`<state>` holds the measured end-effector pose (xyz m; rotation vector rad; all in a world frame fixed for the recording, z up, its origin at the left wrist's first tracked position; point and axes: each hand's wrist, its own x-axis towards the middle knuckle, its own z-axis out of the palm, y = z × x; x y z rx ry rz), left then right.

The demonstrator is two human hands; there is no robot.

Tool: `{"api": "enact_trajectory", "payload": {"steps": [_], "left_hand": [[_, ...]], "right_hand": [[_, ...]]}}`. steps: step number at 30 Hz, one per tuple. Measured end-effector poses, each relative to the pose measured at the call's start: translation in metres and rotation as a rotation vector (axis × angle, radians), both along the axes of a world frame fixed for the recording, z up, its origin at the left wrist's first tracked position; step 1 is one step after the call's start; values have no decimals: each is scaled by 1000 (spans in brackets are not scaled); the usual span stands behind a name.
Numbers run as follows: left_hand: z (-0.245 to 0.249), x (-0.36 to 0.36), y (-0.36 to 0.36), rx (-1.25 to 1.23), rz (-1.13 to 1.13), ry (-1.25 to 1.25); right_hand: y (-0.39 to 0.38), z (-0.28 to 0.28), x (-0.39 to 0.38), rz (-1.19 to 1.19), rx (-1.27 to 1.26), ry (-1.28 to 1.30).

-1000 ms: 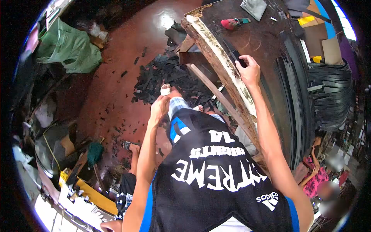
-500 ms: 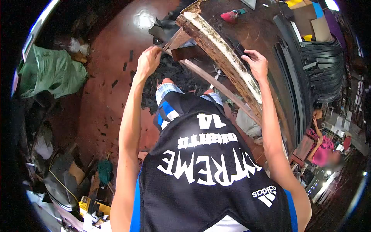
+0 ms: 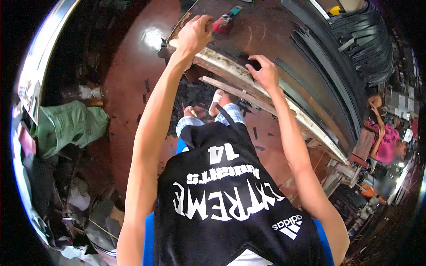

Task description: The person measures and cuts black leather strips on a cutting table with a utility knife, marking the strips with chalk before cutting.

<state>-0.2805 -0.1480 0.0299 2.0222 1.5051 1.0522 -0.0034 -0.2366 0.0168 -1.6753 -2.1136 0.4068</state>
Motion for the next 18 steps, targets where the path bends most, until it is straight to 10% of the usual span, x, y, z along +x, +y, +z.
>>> {"api": "enact_trajectory", "payload": {"steps": [11, 18], "left_hand": [[-37, 82, 59, -85, 104, 585], [63, 75, -67, -696, 203, 178]], "right_hand": [[5, -9, -17, 50, 121, 135], [11, -25, -9, 100, 154, 290]]}}
